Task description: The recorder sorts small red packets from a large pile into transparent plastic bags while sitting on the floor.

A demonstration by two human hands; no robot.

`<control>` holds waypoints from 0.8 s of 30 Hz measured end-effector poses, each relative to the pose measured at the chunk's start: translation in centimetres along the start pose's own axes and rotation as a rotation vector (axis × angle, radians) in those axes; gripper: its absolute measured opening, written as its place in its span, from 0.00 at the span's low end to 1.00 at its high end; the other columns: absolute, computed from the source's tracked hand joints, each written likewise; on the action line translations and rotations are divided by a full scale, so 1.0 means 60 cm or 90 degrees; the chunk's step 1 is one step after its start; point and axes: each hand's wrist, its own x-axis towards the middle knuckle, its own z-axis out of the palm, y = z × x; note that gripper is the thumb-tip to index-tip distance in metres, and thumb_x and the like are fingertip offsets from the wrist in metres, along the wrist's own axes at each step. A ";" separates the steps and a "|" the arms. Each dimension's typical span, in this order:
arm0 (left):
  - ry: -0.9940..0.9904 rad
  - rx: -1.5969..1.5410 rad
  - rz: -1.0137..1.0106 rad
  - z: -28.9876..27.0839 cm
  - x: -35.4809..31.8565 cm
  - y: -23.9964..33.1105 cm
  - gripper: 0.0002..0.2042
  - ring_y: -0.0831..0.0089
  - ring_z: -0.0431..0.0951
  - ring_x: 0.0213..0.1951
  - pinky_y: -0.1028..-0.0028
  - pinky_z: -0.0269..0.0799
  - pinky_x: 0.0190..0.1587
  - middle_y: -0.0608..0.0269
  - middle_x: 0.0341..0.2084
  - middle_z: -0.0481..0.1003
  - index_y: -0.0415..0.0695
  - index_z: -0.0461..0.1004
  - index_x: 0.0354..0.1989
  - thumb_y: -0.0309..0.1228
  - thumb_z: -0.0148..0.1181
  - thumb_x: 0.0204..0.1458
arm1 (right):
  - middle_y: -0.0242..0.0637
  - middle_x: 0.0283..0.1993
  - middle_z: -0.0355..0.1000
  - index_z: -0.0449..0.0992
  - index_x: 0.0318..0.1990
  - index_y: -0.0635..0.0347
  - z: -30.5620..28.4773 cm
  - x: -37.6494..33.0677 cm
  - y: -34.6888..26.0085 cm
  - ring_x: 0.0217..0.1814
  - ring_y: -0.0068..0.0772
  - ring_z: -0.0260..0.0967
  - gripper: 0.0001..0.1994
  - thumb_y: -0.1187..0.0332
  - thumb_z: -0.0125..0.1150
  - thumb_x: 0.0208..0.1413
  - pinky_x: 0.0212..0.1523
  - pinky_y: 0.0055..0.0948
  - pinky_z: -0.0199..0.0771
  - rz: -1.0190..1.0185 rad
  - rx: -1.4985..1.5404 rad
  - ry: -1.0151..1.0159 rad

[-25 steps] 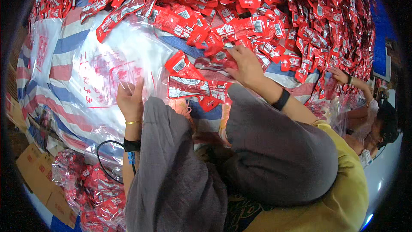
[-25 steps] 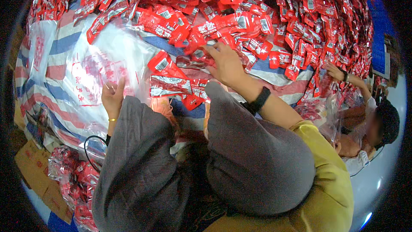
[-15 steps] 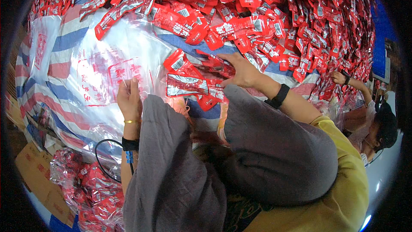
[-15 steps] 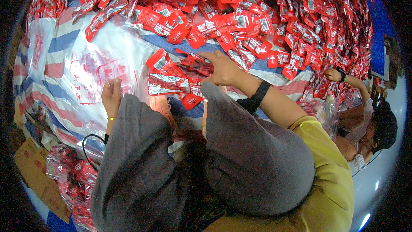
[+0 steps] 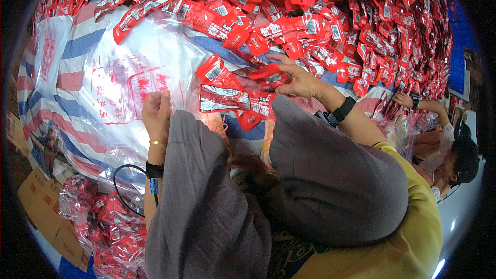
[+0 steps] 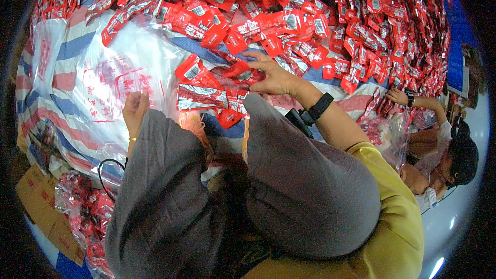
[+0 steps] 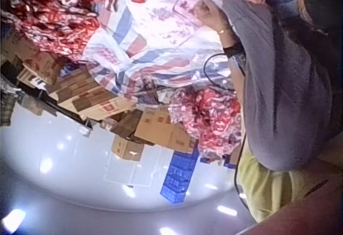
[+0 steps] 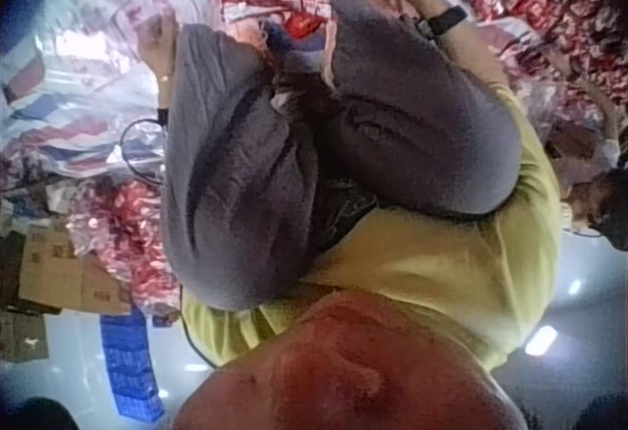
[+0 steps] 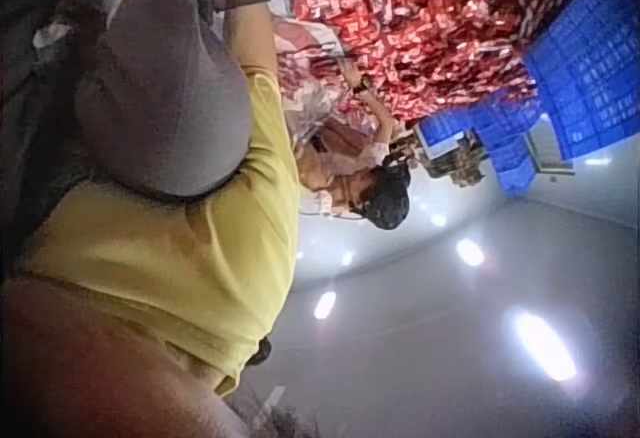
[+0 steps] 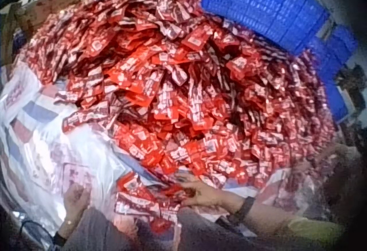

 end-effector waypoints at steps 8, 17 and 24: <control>-0.018 0.038 0.014 0.004 -0.002 0.007 0.10 0.86 0.69 0.26 0.81 0.66 0.29 0.71 0.26 0.74 0.40 0.75 0.39 0.36 0.64 0.64 | 0.59 0.64 0.59 0.62 0.56 0.60 0.045 0.018 -0.039 0.64 0.65 0.65 0.36 0.61 0.77 0.43 0.58 0.47 0.73 0.035 -0.124 0.150; 0.000 0.047 0.005 -0.020 -0.010 -0.007 0.11 0.85 0.70 0.26 0.80 0.67 0.29 0.71 0.25 0.75 0.40 0.75 0.38 0.36 0.66 0.62 | 0.43 0.50 0.80 0.76 0.56 0.58 -0.001 0.072 -0.128 0.51 0.44 0.78 0.32 0.56 0.81 0.44 0.52 0.42 0.78 0.307 0.090 -0.011; 0.124 0.206 0.046 0.002 0.003 0.042 0.16 0.85 0.65 0.23 0.80 0.62 0.26 0.72 0.19 0.71 0.41 0.71 0.27 0.37 0.68 0.60 | 0.42 0.55 0.78 0.74 0.60 0.61 0.194 0.082 -0.093 0.55 0.44 0.75 0.47 0.40 0.82 0.35 0.59 0.42 0.73 0.190 -0.026 -0.011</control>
